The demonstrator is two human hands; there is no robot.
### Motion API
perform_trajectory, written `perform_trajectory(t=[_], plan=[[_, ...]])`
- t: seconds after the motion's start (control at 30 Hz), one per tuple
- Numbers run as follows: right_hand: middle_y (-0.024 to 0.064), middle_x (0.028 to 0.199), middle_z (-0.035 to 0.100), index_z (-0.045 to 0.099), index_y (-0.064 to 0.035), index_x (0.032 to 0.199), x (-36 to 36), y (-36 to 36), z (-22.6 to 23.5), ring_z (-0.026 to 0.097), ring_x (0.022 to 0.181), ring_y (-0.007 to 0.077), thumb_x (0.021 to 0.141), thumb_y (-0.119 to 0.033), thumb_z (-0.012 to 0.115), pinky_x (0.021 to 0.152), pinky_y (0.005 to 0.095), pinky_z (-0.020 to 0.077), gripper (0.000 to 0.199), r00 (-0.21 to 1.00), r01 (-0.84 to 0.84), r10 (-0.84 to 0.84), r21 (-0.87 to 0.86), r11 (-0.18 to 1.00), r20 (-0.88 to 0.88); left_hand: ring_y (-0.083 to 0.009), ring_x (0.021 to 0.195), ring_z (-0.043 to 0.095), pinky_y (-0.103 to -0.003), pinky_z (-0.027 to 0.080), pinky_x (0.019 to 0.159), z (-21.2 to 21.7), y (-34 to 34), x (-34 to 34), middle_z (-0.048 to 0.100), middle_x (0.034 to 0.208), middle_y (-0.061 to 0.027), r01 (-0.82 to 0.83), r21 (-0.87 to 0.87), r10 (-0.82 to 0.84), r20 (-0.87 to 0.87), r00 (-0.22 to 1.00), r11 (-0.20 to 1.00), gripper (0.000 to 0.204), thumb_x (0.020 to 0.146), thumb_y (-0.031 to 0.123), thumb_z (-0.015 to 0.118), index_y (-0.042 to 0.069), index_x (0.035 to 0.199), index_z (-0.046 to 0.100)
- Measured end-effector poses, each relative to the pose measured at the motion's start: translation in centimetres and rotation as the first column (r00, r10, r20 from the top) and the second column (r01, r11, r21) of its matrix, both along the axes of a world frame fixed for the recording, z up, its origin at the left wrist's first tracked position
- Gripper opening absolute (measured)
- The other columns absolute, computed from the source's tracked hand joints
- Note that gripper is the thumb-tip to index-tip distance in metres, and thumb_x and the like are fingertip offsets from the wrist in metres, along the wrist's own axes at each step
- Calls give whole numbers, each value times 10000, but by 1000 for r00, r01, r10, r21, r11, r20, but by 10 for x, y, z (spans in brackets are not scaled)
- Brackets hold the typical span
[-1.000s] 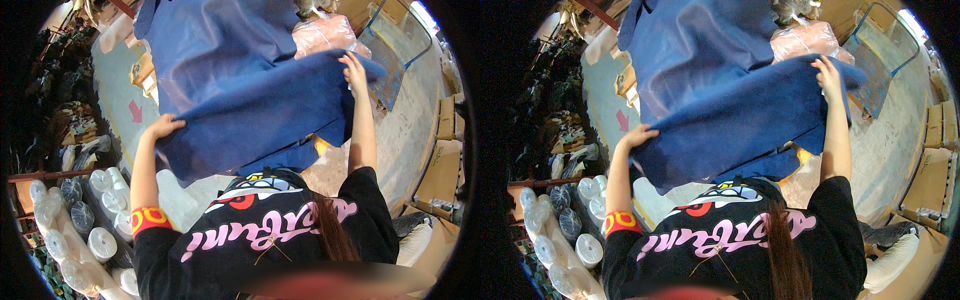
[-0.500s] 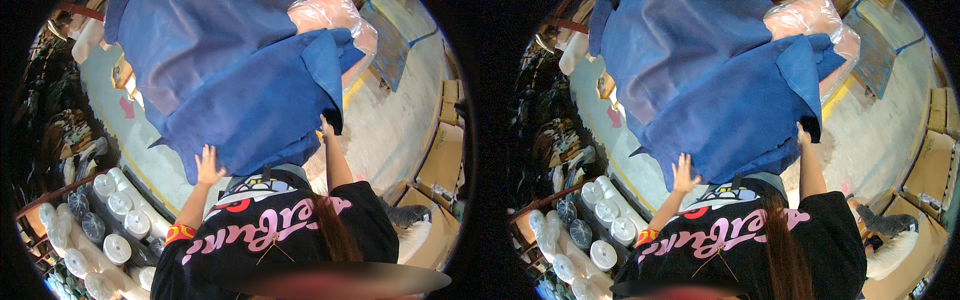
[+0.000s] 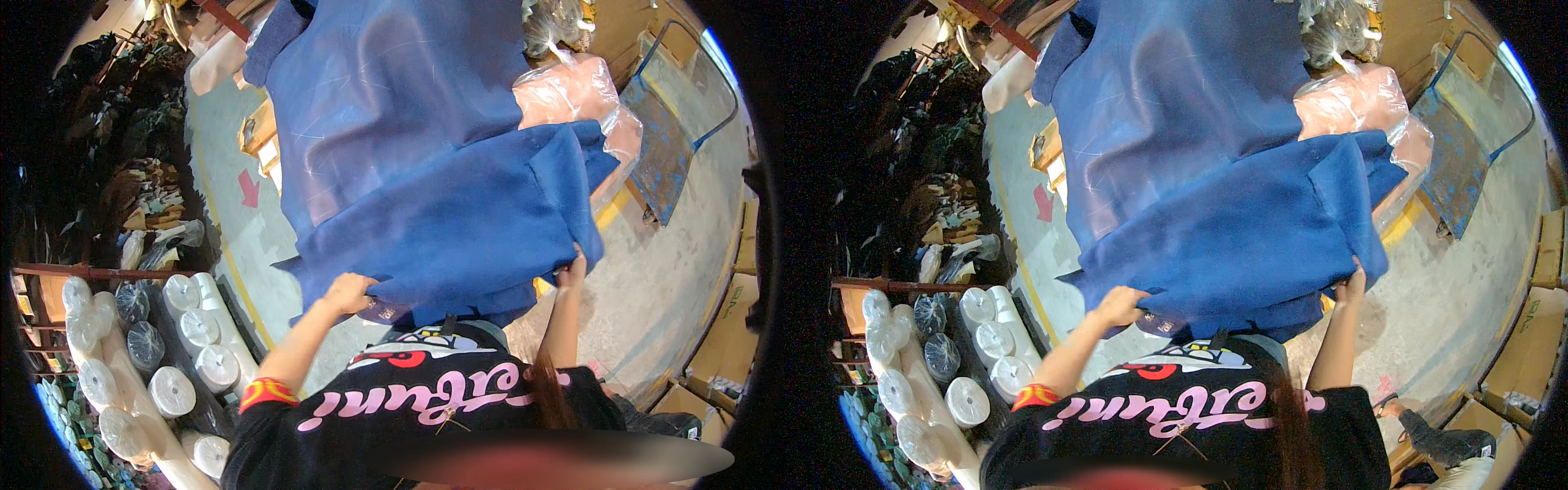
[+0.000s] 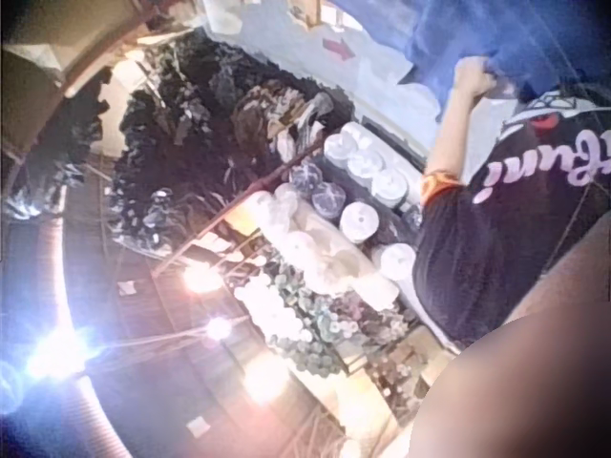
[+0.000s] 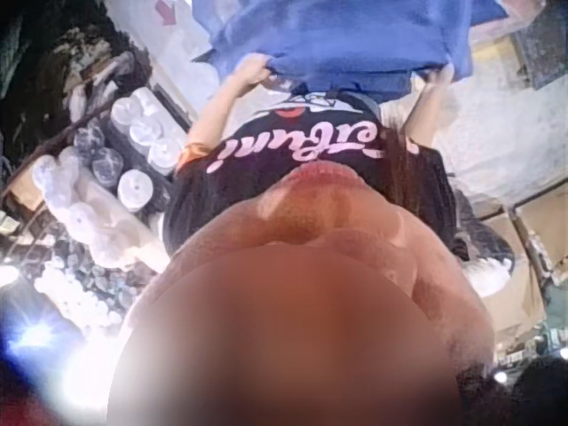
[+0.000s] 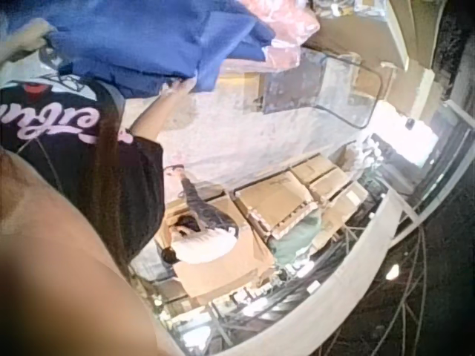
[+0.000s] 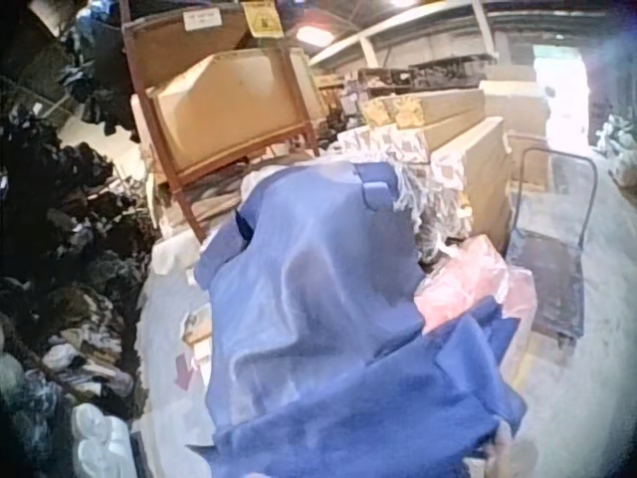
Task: The person unfolds and inspects large pieces of blue fabric in a warehouse. They use a white marker to write on the fabric and then fold it before placing it on a pile. A coworker is also seen handling similar fabric nearby.
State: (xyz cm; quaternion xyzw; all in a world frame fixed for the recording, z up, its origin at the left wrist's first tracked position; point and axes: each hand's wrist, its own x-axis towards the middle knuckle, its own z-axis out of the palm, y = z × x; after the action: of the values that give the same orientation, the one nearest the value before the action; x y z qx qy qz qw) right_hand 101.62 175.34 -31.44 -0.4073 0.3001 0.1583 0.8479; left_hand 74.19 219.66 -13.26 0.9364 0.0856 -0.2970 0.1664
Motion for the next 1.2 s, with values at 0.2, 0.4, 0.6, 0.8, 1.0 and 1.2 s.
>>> perform_trajectory(t=[0.2,0.4,0.6,0.8,1.0,1.2], plan=[[125,1087,644,564,-23,1144,-36,-23,177,643,912,241,953,-268,455,847,383,516,329,912,251,-225,-31,968,344,-358,919,633,-405,488,810,155,-17,-30,658,948,-220,25,-437,-112,-175,978,899,347,729,158,617,60,1060,654],[111,1105,635,596,-19,1131,17,46,238,611,1017,240,952,-237,495,930,399,481,299,894,43,-14,-55,998,448,-286,913,647,-373,491,816,170,29,-40,681,969,-188,-158,-398,110,-141,984,904,353,681,145,629,-1,1001,654],[16,771,616,557,12,1212,66,160,158,415,475,47,772,-266,727,395,194,254,547,641,-504,739,-612,610,208,-332,1134,540,-447,437,944,20,63,-31,551,1266,-164,-437,280,264,491,830,855,653,714,199,666,111,1324,449],[34,690,616,638,-24,884,-28,110,50,429,455,62,849,-256,658,395,226,278,236,689,-465,708,-654,597,156,-380,1424,138,-600,178,1108,-106,-62,-113,117,1559,-141,-236,90,240,-34,970,967,1099,649,323,779,218,1507,101],[-18,509,413,540,-109,707,-107,20,-43,401,391,125,778,-624,629,369,274,305,527,740,-668,422,-648,366,-525,-435,1412,116,-628,176,1090,-136,-102,-110,10,1563,-167,-426,151,444,-118,888,892,1151,676,332,776,148,1509,3],[-9,512,433,538,-116,786,-75,26,-90,430,398,144,682,-622,733,375,249,353,553,795,-505,327,-258,824,-511,-447,1388,180,-533,210,1118,-158,-120,-97,33,1536,-250,-379,412,417,-4,909,829,1022,753,230,690,30,1490,11]])
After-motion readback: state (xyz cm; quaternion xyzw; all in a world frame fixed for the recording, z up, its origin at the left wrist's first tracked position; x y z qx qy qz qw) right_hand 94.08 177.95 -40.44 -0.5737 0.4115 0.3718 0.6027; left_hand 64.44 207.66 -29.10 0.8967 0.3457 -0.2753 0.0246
